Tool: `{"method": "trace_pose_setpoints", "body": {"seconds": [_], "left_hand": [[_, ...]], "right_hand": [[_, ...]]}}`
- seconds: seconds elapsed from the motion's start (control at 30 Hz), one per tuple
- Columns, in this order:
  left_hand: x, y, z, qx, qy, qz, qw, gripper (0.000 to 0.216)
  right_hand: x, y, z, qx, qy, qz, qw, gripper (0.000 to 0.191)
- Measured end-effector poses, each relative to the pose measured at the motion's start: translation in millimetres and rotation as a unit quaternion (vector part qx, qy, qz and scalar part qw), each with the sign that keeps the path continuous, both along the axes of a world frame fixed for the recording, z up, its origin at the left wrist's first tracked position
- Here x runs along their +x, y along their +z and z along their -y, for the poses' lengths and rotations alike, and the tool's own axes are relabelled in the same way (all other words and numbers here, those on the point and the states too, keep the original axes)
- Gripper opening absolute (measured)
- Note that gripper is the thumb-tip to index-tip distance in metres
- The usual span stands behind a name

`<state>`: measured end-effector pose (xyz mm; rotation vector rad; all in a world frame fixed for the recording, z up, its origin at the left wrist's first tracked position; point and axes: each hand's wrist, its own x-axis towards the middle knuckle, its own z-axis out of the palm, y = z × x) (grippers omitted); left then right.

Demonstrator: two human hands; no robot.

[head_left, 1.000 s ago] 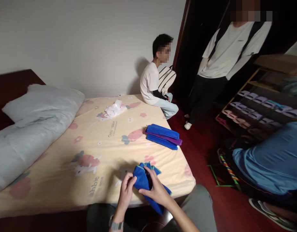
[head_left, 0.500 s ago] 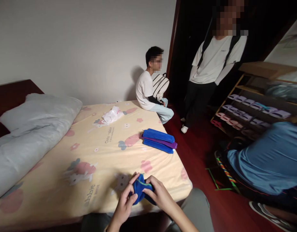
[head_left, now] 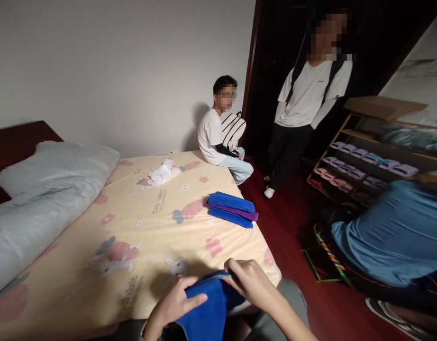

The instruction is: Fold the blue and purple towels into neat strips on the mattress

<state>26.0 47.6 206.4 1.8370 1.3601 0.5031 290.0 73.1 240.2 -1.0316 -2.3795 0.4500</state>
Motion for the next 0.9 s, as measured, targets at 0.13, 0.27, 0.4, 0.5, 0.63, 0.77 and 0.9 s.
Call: {"method": "trace_pose_setpoints", "body": {"seconds": [0.13, 0.27, 0.4, 0.5, 0.63, 0.77, 0.9], "left_hand": [[-21, 7.7, 4, -0.018, 0.023, 0.026, 0.999, 0.044], [-39, 13.5, 9, 0.0, 0.037, 0.017, 0.999, 0.038], [-52, 28.3, 7, 0.081, 0.049, -0.006, 0.995, 0.026], [-72, 41.3, -1, 0.123, 0.024, 0.065, 0.99, 0.039], [-101, 35.9, -13, 0.074, 0.095, 0.171, 0.978, 0.04], [-63, 16.5, -22, 0.071, 0.121, 0.196, 0.971, 0.032], [31, 20.8, -28, 0.089, -0.003, 0.235, 0.968, 0.092]], "right_hand": [[18, 11.3, -6, 0.057, -0.029, 0.002, 0.998, 0.016], [29, 21.8, -9, 0.109, -0.059, -0.027, 0.992, 0.018], [38, 30.8, -14, 0.16, -0.079, -0.052, 0.983, 0.017], [51, 40.2, -19, 0.187, -0.114, -0.091, 0.972, 0.013], [70, 56.9, -26, 0.16, -0.189, -0.146, 0.958, 0.012], [60, 71.0, -26, 0.066, -0.107, -0.118, 0.985, 0.022], [30, 81.2, -23, 0.027, 0.018, -0.053, 0.998, 0.03]]}}
